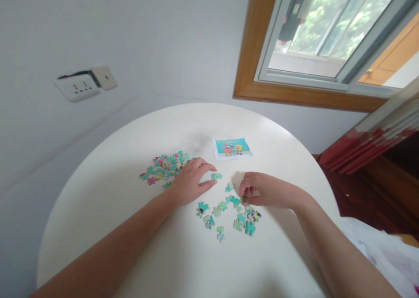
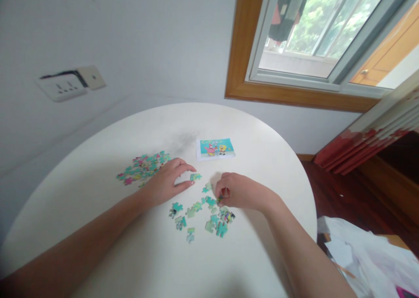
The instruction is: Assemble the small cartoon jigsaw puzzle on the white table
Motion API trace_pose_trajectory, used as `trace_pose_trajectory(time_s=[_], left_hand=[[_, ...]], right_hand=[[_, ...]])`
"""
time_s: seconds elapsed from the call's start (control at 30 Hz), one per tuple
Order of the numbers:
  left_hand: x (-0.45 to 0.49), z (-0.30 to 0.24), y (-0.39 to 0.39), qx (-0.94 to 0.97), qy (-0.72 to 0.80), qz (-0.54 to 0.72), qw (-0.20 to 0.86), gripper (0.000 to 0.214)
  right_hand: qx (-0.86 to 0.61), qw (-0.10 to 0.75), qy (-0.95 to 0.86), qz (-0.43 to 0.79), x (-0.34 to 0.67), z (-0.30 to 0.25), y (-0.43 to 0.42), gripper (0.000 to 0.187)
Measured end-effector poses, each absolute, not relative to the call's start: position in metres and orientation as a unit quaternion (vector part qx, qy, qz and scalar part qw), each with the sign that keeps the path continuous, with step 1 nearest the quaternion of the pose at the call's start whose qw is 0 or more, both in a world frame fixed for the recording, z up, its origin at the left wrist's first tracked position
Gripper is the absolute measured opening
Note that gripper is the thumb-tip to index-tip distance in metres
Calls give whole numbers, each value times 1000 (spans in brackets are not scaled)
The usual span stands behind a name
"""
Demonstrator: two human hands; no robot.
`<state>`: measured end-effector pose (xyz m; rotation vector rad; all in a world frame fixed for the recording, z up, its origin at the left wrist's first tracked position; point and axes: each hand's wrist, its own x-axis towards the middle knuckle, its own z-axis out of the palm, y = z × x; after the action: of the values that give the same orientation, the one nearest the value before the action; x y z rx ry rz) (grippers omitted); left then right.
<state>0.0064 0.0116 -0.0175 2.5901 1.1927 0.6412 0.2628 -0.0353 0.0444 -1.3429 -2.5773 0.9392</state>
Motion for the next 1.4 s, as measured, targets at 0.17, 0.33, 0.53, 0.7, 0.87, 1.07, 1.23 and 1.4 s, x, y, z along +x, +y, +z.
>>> trace_pose_trajectory(time_s=[0.17,0.33,0.53,0.7,0.87,1.07,1.23,1.4], left_hand=[[7,-15,11,881,403,220,117,28],[7,-17,12,878,409,218,117,29],[6,-19,12,881,406,215,111,29],[7,-18,12,880,406,218,110,29],[6,-18,12,881,403,220,115,29],[7,-16,11,878,406,223,120,29],[8,-15,10,877,409,222,121,28],[7,-17,12,879,404,224,122,28]], right_hand=[[-458,14,-827,327,270,53,-36,12],[-470,95,-835,269,274,45,-31,21],[-448,154,-853,220,255,30,-27,24],[-443,148,-850,242,247,29,-26,16],[-454,128,-834,286,260,31,-24,17],[-444,120,-829,318,275,32,-24,25],[-439,97,-840,302,277,39,-26,24],[-447,139,-858,213,269,35,-25,25]])
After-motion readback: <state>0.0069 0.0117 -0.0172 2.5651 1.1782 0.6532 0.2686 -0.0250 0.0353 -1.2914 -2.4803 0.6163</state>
